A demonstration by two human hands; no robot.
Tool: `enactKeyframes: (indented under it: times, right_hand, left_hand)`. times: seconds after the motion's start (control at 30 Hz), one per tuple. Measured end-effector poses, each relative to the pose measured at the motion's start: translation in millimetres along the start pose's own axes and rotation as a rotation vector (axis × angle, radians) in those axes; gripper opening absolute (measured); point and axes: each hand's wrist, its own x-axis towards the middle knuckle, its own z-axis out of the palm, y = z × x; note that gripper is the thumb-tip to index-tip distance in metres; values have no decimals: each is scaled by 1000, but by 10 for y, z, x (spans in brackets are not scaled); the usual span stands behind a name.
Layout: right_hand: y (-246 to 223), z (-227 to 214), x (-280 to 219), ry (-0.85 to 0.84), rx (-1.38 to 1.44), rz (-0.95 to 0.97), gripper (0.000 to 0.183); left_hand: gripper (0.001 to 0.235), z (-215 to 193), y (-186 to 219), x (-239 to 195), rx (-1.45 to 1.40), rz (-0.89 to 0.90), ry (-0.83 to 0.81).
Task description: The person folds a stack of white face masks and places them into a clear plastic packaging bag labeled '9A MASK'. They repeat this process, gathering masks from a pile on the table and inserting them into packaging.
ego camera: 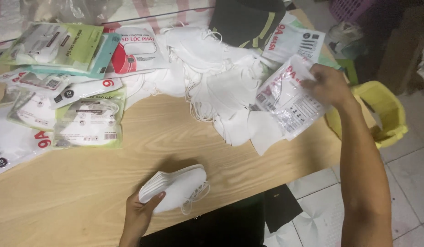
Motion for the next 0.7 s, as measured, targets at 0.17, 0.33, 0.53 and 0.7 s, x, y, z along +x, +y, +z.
enactKeyframes:
  times: [0.17, 0.33, 0.53, 0.7]
  right_hand:
    - [-42, -295, -365, 145, 216, -90, 12]
    - [-502, -519, -853, 222, 619, -167, 30]
    - [-544, 293, -1111, -54, 1145, -163, 35]
    - [-620, 1107, -1290, -373, 1272, -238, 38]
  left_hand:
    - [27, -109, -282, 95, -245, -22, -14]
    - [73, 151, 247, 84, -377, 134, -409]
    - [61, 380, 349, 539, -238, 425, -610]
    - [38, 575, 826, 594, 8, 583, -743]
